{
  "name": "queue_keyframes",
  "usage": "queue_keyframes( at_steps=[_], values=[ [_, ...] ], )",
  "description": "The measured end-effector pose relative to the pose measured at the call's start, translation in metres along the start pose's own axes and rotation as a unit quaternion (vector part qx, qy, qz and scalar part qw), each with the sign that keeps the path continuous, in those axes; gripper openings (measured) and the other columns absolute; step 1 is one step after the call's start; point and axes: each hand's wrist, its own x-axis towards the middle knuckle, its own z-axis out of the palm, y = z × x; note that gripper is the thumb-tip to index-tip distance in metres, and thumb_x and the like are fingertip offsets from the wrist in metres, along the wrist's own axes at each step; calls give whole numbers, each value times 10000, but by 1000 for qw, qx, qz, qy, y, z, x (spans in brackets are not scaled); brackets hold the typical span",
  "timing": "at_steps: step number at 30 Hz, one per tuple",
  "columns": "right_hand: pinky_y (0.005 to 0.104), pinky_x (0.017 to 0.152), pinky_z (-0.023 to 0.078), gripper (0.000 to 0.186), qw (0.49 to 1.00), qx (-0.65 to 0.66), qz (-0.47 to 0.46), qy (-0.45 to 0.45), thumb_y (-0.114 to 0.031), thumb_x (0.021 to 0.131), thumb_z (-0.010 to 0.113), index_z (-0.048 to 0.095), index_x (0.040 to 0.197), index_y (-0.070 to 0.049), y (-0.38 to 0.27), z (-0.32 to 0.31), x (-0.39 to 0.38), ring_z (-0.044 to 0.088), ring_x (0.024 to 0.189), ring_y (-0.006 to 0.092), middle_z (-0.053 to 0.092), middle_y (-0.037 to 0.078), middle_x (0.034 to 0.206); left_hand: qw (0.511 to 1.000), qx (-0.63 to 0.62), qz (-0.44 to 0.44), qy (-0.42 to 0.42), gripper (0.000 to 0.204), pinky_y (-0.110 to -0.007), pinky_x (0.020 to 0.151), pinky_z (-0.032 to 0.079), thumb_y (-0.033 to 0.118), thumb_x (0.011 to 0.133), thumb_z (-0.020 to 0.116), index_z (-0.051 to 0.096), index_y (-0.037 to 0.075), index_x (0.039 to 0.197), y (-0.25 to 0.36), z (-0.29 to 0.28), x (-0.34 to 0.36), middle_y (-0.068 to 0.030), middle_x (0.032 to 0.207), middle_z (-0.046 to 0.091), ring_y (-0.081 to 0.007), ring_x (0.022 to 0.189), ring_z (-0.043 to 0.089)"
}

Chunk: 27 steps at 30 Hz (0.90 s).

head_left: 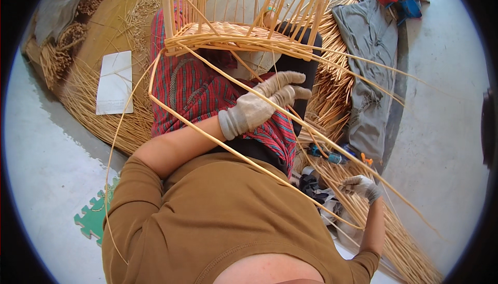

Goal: Weaving a large wicker basket or mat using long wooden strips.

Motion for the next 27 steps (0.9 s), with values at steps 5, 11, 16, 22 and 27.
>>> queue_keyframes(
  at_steps=[5,11,16,22,27],
  values=[
    [281,770,562,271,1000,-14,-2,1,45,956,555,691,1186,-2,-39,13,16,678,837,145,732,80,1055,977,6,-29,210,293,-316,498,554,337,1087,443,542,88,1207,-5,-36,-29,12,633,451,-99,484,466],
    [393,758,545,226,869,-471,-105,110,-176,877,636,737,1065,-103,-158,44,39,678,817,341,704,168,926,951,96,-99,276,301,-277,415,454,346,1092,427,564,90,1168,-7,-80,-41,15,618,411,-95,455,399],
    [417,755,551,193,765,-641,-64,14,-285,903,636,711,972,-122,-144,23,56,690,854,330,725,117,917,949,139,-66,276,317,-257,383,323,333,1102,403,584,74,1067,-9,-87,-40,31,582,388,-81,436,340],
    [418,773,562,235,843,-443,-297,63,-288,965,618,654,1106,-104,-230,107,75,702,878,334,708,162,949,960,59,3,273,336,-228,393,228,357,1085,462,603,75,970,-9,-101,-26,69,570,379,-49,436,295],
    [354,673,577,179,866,-378,-327,6,-169,1002,570,628,1137,-66,-251,147,95,721,725,225,697,113,834,964,38,-20,262,318,-208,415,241,350,1078,482,603,79,965,-33,-102,-24,58,580,398,-44,461,330]
  ],
)
